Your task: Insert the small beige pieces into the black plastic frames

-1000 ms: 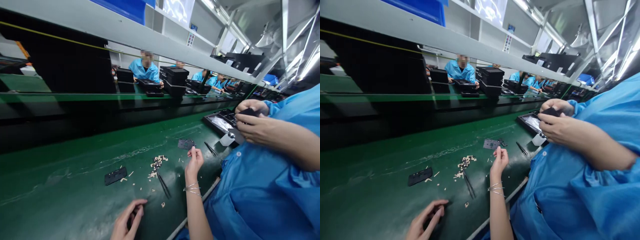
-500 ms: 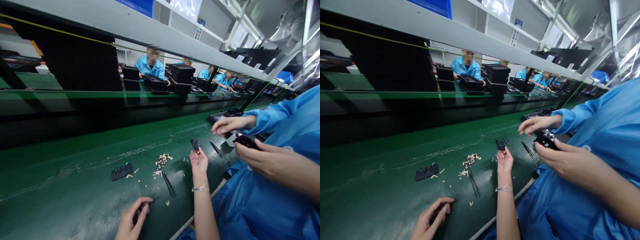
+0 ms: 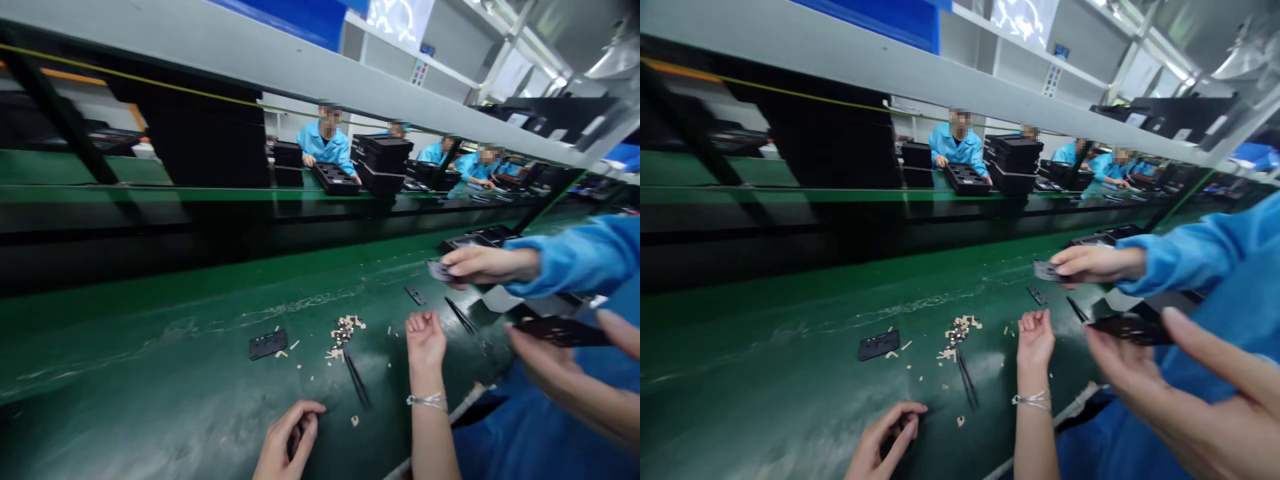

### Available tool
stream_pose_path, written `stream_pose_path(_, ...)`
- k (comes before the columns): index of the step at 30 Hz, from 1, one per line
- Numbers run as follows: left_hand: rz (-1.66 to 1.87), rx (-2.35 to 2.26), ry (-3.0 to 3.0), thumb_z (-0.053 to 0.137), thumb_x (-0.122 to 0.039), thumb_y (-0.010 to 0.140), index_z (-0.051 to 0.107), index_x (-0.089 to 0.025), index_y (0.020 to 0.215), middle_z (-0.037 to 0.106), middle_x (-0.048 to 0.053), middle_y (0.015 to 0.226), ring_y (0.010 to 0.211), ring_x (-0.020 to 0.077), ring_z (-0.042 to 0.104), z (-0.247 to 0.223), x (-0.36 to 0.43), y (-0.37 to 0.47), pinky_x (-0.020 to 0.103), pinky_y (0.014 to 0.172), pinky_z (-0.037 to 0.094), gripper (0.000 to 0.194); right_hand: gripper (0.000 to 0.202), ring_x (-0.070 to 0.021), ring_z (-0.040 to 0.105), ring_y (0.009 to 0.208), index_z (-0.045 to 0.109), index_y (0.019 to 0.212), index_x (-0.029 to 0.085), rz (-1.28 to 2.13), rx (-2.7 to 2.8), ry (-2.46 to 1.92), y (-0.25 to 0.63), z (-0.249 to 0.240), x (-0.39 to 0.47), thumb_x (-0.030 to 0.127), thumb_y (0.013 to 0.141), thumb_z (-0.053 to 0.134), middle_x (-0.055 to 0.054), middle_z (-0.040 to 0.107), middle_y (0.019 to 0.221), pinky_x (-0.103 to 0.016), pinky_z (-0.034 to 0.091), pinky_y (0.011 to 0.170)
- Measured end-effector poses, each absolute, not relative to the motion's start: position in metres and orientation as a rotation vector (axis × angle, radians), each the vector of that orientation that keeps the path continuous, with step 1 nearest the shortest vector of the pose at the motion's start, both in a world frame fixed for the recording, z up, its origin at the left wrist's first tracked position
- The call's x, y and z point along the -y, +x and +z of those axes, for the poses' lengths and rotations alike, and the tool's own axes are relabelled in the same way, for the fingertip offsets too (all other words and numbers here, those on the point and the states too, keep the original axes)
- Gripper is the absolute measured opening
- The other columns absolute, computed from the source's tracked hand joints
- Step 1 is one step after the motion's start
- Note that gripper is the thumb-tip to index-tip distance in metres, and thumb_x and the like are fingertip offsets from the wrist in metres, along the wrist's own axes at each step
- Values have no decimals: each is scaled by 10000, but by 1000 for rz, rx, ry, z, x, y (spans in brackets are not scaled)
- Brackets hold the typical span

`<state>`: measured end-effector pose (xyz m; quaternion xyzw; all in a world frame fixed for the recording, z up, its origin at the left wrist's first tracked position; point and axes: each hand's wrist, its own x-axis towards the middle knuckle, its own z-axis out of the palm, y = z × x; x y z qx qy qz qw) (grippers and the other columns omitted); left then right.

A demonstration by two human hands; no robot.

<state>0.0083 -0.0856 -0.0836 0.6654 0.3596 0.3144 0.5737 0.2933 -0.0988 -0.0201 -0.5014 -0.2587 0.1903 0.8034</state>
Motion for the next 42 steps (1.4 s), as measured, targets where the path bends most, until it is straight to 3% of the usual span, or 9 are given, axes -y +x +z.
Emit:
stream_pose_path(6, 775, -831, 1539, 474, -426, 863, 612, -173, 940, 627, 59, 807, 721, 174, 582, -65, 54, -1, 247, 658, 458, 299, 300, -85, 307, 431, 403, 593, 211, 643, 329, -972, 287, -27, 89, 355, 768, 599, 75, 304, 481, -244, 268, 419)
stream_pose_path(10, 1044, -1200, 1872, 443, -311, 878, 578, -196, 961, 593, 65, 1032, 971, 211, 569, -47, -42, -8, 303, 798, 473, 197, 299, -83, 306, 446, 403, 602, 194, 725, 348, -985, 269, -23, 82, 338, 766, 607, 76, 322, 481, -224, 276, 432)
stream_pose_path(14, 1134, -1572, 1904, 512, -235, 849, 511, -131, 1102, 471, 135, 1210, 1142, 278, 450, -49, -155, 5, 447, 929, 394, 274, 296, -102, 356, 484, 440, 614, 191, 665, 466, -1132, 252, -24, 82, 373, 814, 562, 54, 378, 508, -242, 296, 476)
stream_pose_path(21, 956, -1791, 2094, 552, -313, 866, 526, -145, 1148, 511, 100, 1212, 1103, 268, 494, -60, -235, 46, 503, 922, 399, 329, 313, -111, 399, 537, 466, 570, 180, 66, 909, -1513, 226, -33, 88, 276, 865, 502, 33, 415, 552, -268, 345, 674)
stream_pose_path(27, 906, -1763, 2125, 532, -322, 877, 551, -135, 1093, 547, 94, 1152, 1068, 249, 517, -50, -255, 41, 481, 906, 413, 286, 240, -112, 455, 553, 501, 643, 180, 52, 1186, -1579, 225, -28, 88, 152, 876, 451, 23, 442, 584, -247, 343, 613)
stream_pose_path(32, 895, -1628, 2099, 594, -368, 809, 541, -134, 1007, 620, 61, 917, 884, 240, 603, -26, -225, 29, 386, 760, 470, 311, 235, -110, 429, 527, 493, 630, 178, 79, 1292, -1638, 229, -29, 89, 161, 865, 476, 29, 413, 567, -245, 332, 574)
stream_pose_path(35, 876, -1351, 2183, 669, -280, 737, 468, -202, 1042, 641, 34, 959, 893, 204, 614, -17, -158, 22, 288, 701, 481, 374, 270, -114, 430, 532, 482, 606, 180, 173, 1259, -1717, 227, -29, 87, 237, 871, 487, 26, 423, 569, -248, 326, 565)
stream_pose_path(38, 772, -1024, 2177, 656, -242, 746, 408, -238, 1117, 649, 35, 1034, 870, 186, 625, -17, -76, 7, 277, 661, 491, 447, 206, -131, 489, 563, 579, 790, 181, 483, 1233, -1737, 216, -22, 82, 335, 878, 474, 19, 492, 586, -243, 359, 568)
stream_pose_path(42, 858, -791, 2014, 653, -207, 776, 342, -280, 1183, 623, 55, 1111, 1010, 194, 592, -19, 1, -18, 279, 717, 496, 518, 299, -142, 536, 607, 593, 1031, 185, 834, 1309, -1680, 188, -1, 77, 406, 865, 480, 15, 550, 618, -241, 393, 593)
